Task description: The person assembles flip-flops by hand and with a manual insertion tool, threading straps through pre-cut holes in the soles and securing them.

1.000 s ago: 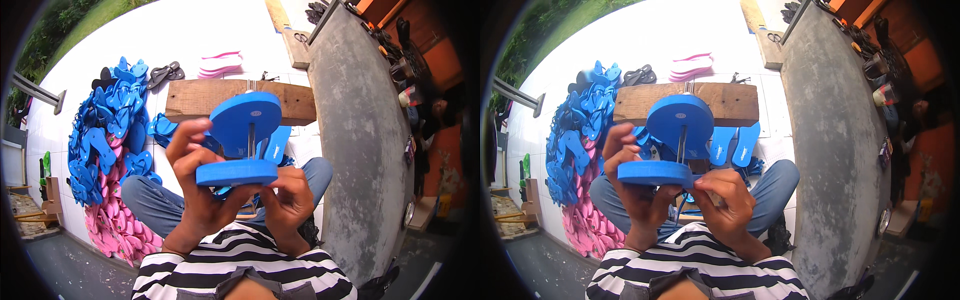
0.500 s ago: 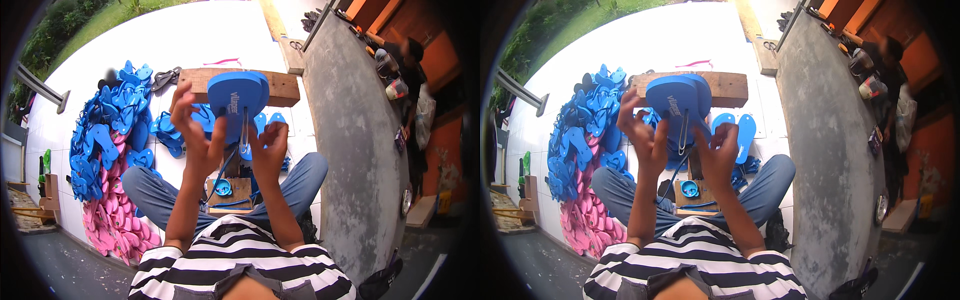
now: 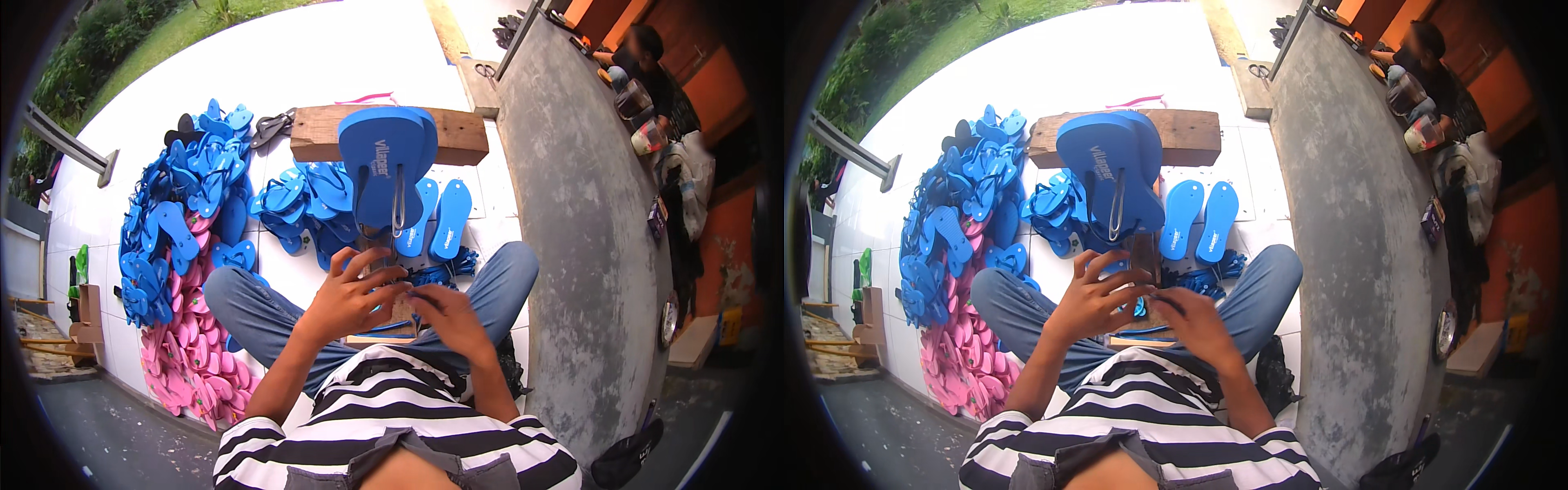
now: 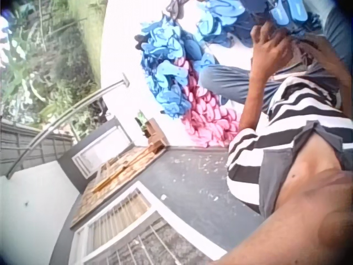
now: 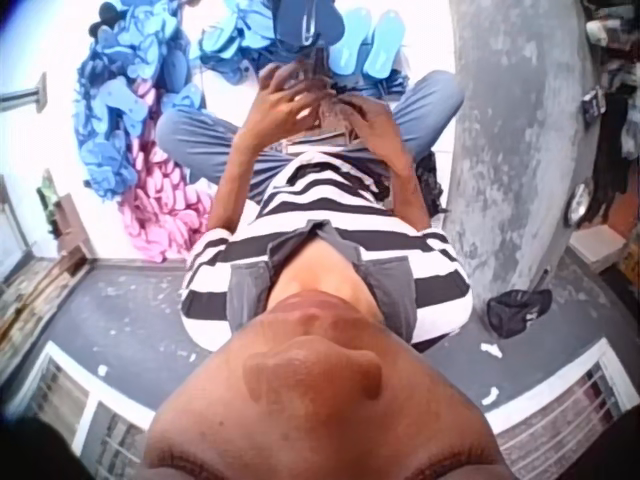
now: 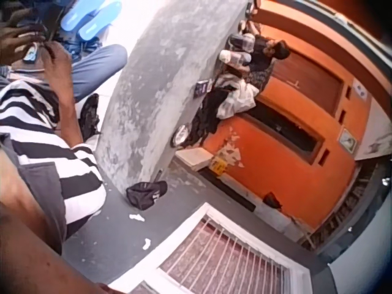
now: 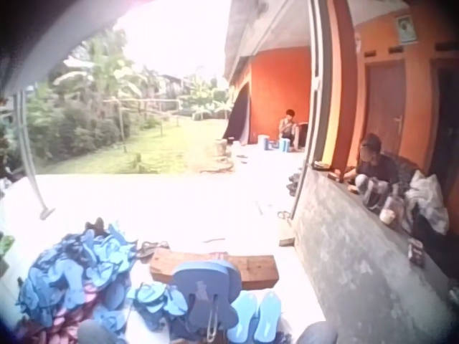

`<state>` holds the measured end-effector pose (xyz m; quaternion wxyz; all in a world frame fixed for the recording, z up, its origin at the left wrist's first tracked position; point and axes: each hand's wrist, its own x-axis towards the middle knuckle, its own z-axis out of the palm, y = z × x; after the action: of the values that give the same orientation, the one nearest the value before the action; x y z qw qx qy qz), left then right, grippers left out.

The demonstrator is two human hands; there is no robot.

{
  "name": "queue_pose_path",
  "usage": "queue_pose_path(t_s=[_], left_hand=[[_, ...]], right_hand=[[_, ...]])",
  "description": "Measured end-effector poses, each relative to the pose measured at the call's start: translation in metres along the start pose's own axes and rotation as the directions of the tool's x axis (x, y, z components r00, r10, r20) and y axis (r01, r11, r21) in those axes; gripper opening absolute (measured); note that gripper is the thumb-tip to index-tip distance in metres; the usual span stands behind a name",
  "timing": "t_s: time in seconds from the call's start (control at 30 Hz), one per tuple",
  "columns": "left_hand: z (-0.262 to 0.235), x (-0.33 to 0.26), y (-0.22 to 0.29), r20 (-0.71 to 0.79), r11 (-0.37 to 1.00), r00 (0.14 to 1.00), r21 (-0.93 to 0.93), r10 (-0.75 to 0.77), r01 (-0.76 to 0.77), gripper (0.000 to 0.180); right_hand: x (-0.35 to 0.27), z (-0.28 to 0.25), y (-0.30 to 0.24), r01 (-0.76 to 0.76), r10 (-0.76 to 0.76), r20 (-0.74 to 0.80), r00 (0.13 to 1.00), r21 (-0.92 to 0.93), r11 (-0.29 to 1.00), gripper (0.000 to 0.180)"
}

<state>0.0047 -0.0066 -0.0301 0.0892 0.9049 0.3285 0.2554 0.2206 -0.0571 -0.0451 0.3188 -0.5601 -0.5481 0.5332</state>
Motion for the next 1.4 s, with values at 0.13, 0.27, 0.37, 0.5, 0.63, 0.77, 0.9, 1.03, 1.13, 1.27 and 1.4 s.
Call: queue_pose_path(t_s=[0.13, 0.27, 0.37, 0.5, 0.63, 0.77, 0.9, 1.03, 1.13, 1.27, 1.4], left_hand=[[0.013, 0.023, 0.005, -0.191, 0.999, 0.982, -0.03, 0.017, -0.023, 0.024], [0.04, 0.054, 0.019, -0.452, 0.987, 0.889, -0.163, -0.074, -0.001, 0.023], [0.047, 0.064, 0.025, -0.547, 0.975, 0.817, -0.212, -0.179, 0.072, 0.019], [0.051, 0.063, 0.022, -0.606, 0.969, 0.76, -0.213, -0.234, 0.128, 0.019], [0.037, 0.058, 0.018, -0.591, 0.983, 0.793, -0.175, -0.147, 0.052, 0.02], [0.017, 0.053, 0.007, -0.713, 0.971, 0.7, -0.137, 0.041, -0.196, 0.02], [-0.015, 0.062, -0.014, -0.777, 0.976, 0.601, -0.216, -0.186, 0.023, 0.027], [-0.063, 0.102, -0.027, -0.715, 0.972, 0.663, -0.101, -0.22, 0.213, 0.029], [-0.073, 0.115, -0.03, -0.637, 0.975, 0.741, -0.196, -0.211, 0.109, 0.029], [-0.072, 0.117, -0.022, -0.625, 0.972, 0.753, -0.221, -0.208, 0.084, 0.03], [-0.069, 0.115, -0.01, -0.597, 0.955, 0.764, -0.287, -0.244, 0.081, 0.028]], right_hand=[[-0.002, -0.041, 0.004, 0.03, 0.029, -0.264, 0.964, 0.215, 0.976, 0.025], [0.025, -0.018, -0.03, 0.297, 0.015, -0.541, 0.841, 0.484, 0.823, 0.03], [0.04, 0.01, -0.048, 0.38, -0.066, -0.595, 0.801, 0.419, 0.825, 0.027], [0.054, 0.023, -0.07, 0.532, -0.505, -0.616, 0.605, -0.159, 0.832, 0.019], [0.055, 0.017, -0.076, 0.596, -0.508, -0.531, 0.678, -0.007, 0.803, 0.02], [0.056, 0.003, -0.078, 0.555, -0.452, -0.325, 0.831, 0.437, 0.708, 0.026], [0.062, -0.002, -0.08, 0.429, -0.452, -0.094, 0.887, 0.529, 0.732, 0.029], [0.064, -0.008, -0.076, 0.389, -0.432, -0.038, 0.901, 0.511, 0.767, 0.03], [0.068, -0.003, -0.074, 0.417, -0.455, -0.059, 0.889, 0.518, 0.747, 0.029], [0.086, 0.0, -0.059, 0.32, -0.428, 0.015, 0.903, 0.64, 0.698, 0.024], [0.112, 0.008, -0.051, 0.304, -0.485, -0.039, 0.874, 0.821, 0.483, 0.022]])
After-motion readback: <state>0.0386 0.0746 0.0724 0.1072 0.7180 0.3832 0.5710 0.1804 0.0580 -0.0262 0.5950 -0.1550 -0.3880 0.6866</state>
